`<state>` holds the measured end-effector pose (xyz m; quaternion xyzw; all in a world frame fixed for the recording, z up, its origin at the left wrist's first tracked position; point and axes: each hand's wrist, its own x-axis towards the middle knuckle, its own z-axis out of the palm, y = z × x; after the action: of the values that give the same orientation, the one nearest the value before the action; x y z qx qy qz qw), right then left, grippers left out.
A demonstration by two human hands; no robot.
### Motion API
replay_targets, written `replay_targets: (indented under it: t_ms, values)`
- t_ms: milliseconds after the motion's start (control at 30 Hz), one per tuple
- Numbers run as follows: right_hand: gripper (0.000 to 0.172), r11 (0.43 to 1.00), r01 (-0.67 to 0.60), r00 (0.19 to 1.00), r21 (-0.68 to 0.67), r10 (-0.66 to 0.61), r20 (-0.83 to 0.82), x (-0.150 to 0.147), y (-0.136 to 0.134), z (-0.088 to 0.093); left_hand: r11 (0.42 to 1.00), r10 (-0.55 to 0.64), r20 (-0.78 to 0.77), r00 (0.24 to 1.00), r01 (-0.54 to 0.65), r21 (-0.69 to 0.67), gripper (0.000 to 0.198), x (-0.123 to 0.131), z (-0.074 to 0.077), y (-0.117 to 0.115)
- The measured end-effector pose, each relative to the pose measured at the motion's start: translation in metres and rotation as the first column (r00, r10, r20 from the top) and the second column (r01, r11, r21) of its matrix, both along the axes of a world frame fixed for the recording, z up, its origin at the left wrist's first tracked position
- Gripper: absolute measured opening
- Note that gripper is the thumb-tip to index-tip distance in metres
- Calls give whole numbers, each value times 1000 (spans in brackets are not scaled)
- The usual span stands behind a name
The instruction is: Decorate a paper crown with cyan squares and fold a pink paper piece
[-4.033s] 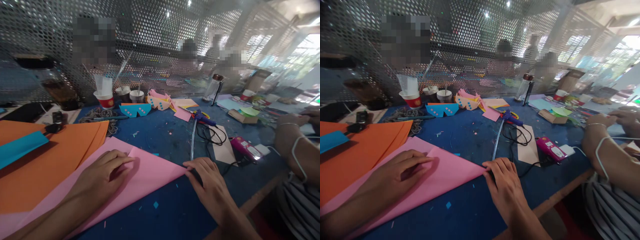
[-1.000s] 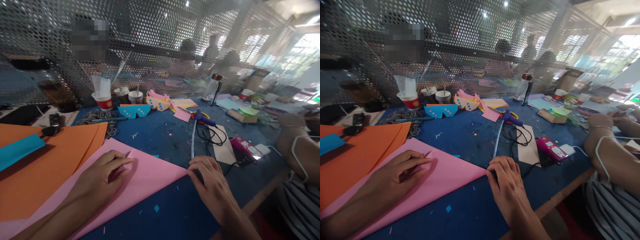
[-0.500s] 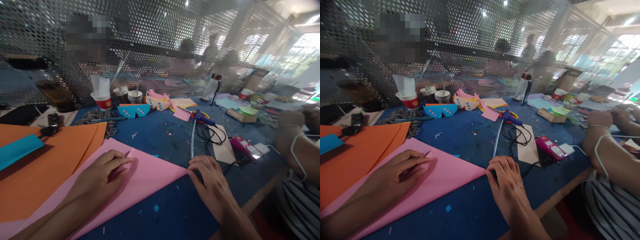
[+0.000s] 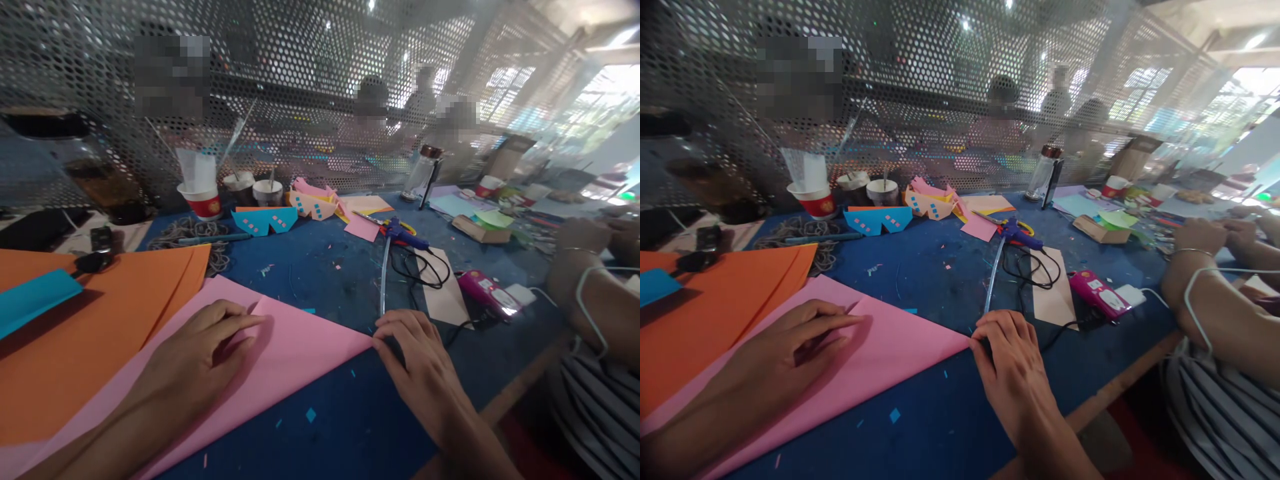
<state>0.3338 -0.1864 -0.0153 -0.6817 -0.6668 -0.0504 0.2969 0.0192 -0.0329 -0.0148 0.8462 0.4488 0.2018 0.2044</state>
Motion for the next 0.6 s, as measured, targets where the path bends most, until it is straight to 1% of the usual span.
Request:
replay_targets:
  t_ms: [233, 333, 600]
  values:
    - [14, 1000, -4, 1000, 9, 3, 18, 0, 0, 1, 1000, -6, 7, 1000, 6, -14, 41, 2, 3, 0]
    - [14, 1000, 0, 1000, 13, 0, 30, 0, 0, 1, 1000, -13, 2, 1000, 13, 0, 41, 1, 3, 0]
    - [14, 1000, 0, 1000, 7, 0, 29, -1, 0, 1, 1000, -26, -2, 1000, 26, 17, 39, -1, 1, 2]
